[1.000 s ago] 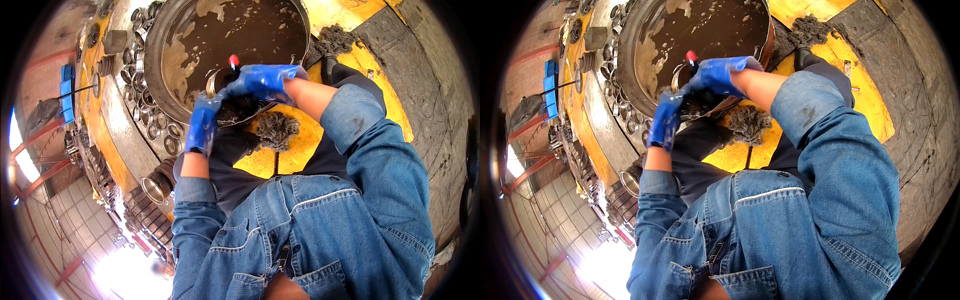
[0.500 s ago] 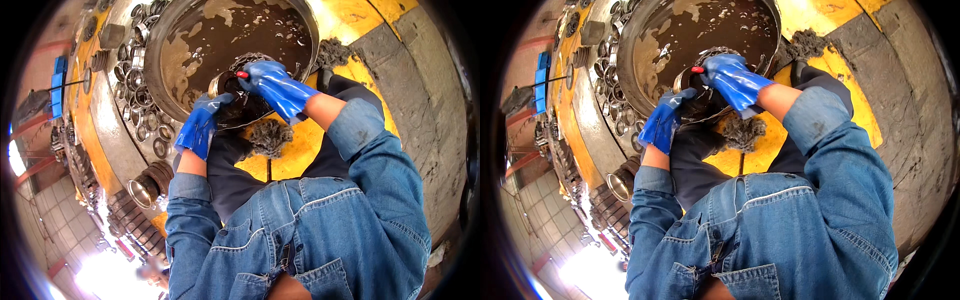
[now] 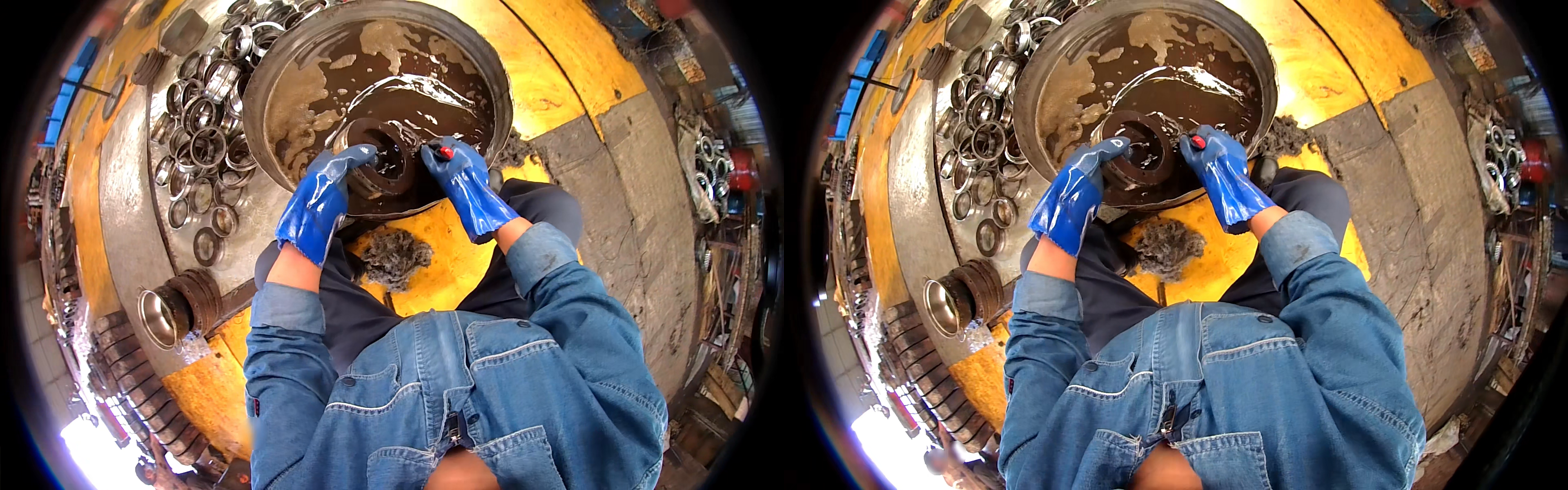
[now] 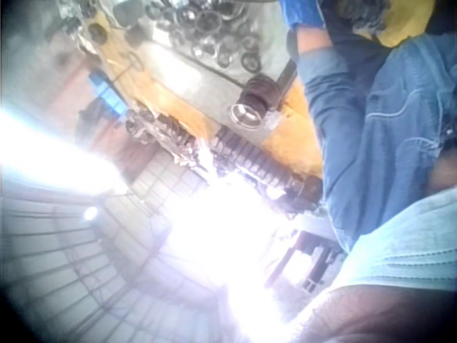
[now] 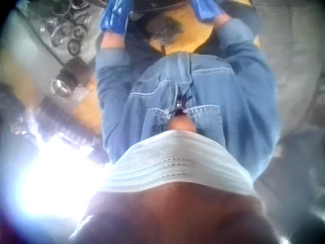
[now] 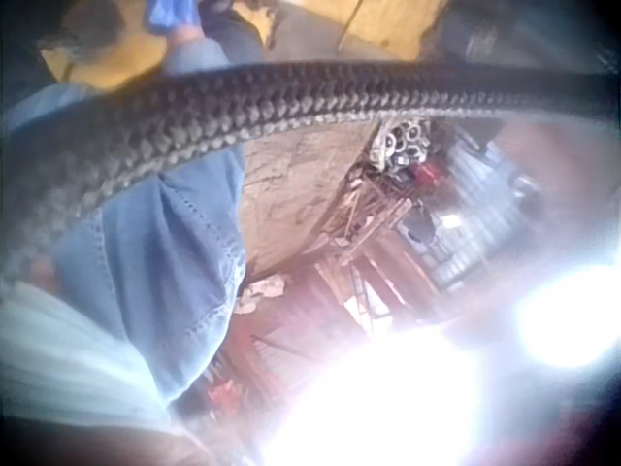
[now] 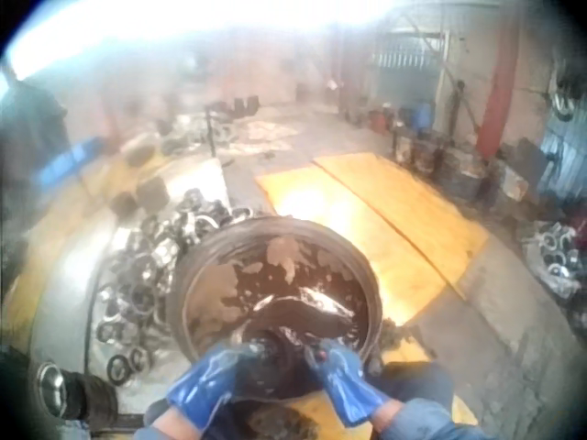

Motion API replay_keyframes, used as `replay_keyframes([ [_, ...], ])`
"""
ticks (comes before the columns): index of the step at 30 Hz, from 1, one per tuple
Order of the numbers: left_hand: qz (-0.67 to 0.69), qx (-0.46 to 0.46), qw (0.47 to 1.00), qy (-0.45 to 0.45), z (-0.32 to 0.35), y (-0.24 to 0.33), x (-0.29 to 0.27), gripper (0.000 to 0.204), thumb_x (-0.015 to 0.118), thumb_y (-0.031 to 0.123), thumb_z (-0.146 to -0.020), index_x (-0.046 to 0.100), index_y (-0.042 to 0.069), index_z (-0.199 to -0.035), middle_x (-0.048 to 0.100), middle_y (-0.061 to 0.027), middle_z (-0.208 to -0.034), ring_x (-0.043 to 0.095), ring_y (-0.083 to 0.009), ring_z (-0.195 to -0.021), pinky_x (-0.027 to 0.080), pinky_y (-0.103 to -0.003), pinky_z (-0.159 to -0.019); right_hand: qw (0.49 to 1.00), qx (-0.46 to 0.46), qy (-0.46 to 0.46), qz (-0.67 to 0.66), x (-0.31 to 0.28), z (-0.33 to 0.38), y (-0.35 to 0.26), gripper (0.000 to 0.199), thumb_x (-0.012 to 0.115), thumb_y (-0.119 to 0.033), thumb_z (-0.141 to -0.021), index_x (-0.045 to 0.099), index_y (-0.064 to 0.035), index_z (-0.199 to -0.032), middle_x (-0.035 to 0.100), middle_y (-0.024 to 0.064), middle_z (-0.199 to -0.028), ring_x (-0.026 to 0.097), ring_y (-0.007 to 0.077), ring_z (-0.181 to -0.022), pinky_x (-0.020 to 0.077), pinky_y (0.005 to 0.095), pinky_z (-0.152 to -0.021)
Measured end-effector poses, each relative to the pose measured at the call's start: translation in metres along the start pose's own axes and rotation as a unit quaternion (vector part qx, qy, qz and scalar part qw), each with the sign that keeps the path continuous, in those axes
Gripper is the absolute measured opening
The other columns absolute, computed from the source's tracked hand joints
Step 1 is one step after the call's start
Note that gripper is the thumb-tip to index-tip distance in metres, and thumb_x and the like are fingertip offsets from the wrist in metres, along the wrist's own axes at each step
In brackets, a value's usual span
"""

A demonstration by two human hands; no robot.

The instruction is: The person repeatedly picks up metal rings from a pile, dips them into a dark liquid in a large basin, and scrubs them with a red-handled brush. The person handles the rings one at a time, rotating them to scrub both sides before placing them back into the basin.

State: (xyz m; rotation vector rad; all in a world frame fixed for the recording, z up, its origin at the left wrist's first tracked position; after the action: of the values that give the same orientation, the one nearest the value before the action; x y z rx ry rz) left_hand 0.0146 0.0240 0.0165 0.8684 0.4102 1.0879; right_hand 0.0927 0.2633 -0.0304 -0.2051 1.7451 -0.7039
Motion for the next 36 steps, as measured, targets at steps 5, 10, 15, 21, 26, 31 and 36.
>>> replay_keyframes([
  [5,0.023,0.035,0.999,-0.020,0.006,-0.005,0.000,0.041,0.087,0.028,-0.083,0.076,-0.002,-0.108,0.075,-0.0122,-0.100,0.070,-0.0223,-0.084,0.055,-0.035,-0.077,1.000,-0.008,0.028,-0.011,-0.001,0.002,0.002,0.039,0.071,-0.047,-0.091,0.071,-0.0090,-0.088,0.073,0.0197,-0.087,0.071,0.0412,-0.086,0.0565,0.0501,-0.076],
  [10,0.036,0.066,0.997,-0.028,0.008,-0.005,-0.001,0.040,0.086,0.028,-0.083,0.076,-0.002,-0.108,0.075,-0.0121,-0.099,0.070,-0.0223,-0.083,0.055,-0.035,-0.076,0.996,-0.025,-0.017,-0.079,-0.012,0.004,-0.009,0.032,0.073,-0.041,-0.093,0.075,-0.0088,-0.095,0.075,0.0179,-0.091,0.072,0.0401,-0.089,0.0569,0.0484,-0.078],
  [15,0.047,0.083,0.995,-0.036,0.012,-0.004,-0.002,0.039,0.086,0.028,-0.084,0.076,-0.002,-0.108,0.075,-0.0120,-0.099,0.070,-0.0223,-0.083,0.055,-0.035,-0.075,0.998,-0.031,-0.048,-0.020,-0.007,0.000,0.002,0.036,0.070,-0.042,-0.094,0.070,-0.0073,-0.089,0.072,0.0196,-0.089,0.070,0.0430,-0.089,0.0557,0.0492,-0.078],
  [21,0.049,0.084,0.995,-0.033,0.016,-0.008,-0.006,0.039,0.085,0.028,-0.084,0.076,-0.001,-0.107,0.075,-0.0119,-0.099,0.070,-0.0222,-0.082,0.055,-0.035,-0.075,0.999,-0.014,-0.028,-0.008,-0.011,0.009,-0.011,0.034,0.071,-0.043,-0.093,0.073,-0.0092,-0.092,0.074,0.0175,-0.090,0.071,0.0406,-0.091,0.0554,0.0494,-0.079],
  [26,0.049,0.080,0.995,-0.028,0.018,-0.009,-0.011,0.038,0.084,0.028,-0.085,0.076,-0.001,-0.107,0.075,-0.0118,-0.099,0.070,-0.0222,-0.081,0.055,-0.034,-0.074,1.000,0.000,-0.018,0.016,-0.011,0.009,-0.010,0.034,0.072,-0.045,-0.091,0.075,-0.0112,-0.093,0.075,0.0164,-0.090,0.072,0.0395,-0.090,0.0562,0.0487,-0.078],
  [31,0.057,0.078,0.995,-0.028,0.017,-0.009,-0.011,0.037,0.084,0.028,-0.085,0.076,-0.001,-0.107,0.075,-0.0117,-0.098,0.070,-0.0222,-0.081,0.056,-0.034,-0.073,0.999,0.019,-0.041,0.013,-0.010,0.007,-0.006,0.032,0.073,-0.045,-0.091,0.076,-0.0129,-0.095,0.075,0.0158,-0.090,0.072,0.0389,-0.091,0.0569,0.0480,-0.078],
  [36,0.060,0.077,0.995,-0.026,0.018,-0.012,-0.013,0.036,0.083,0.028,-0.086,0.076,-0.001,-0.107,0.075,-0.0116,-0.098,0.070,-0.0221,-0.080,0.056,-0.034,-0.073,0.997,0.025,-0.056,0.044,-0.009,0.008,-0.012,0.032,0.069,-0.040,-0.096,0.078,-0.0092,-0.102,0.076,0.0164,-0.095,0.073,0.0369,-0.092,0.0565,0.0440,-0.079],
])
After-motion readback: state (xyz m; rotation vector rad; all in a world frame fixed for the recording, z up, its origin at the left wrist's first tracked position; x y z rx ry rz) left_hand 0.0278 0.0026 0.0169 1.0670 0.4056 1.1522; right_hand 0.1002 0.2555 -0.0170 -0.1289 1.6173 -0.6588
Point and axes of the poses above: each hand's wrist, its own z-axis away from the middle knuckle, its own x-axis out of the palm, y = z × x, the point moved 2 cm from there along -z, towards the middle knuckle
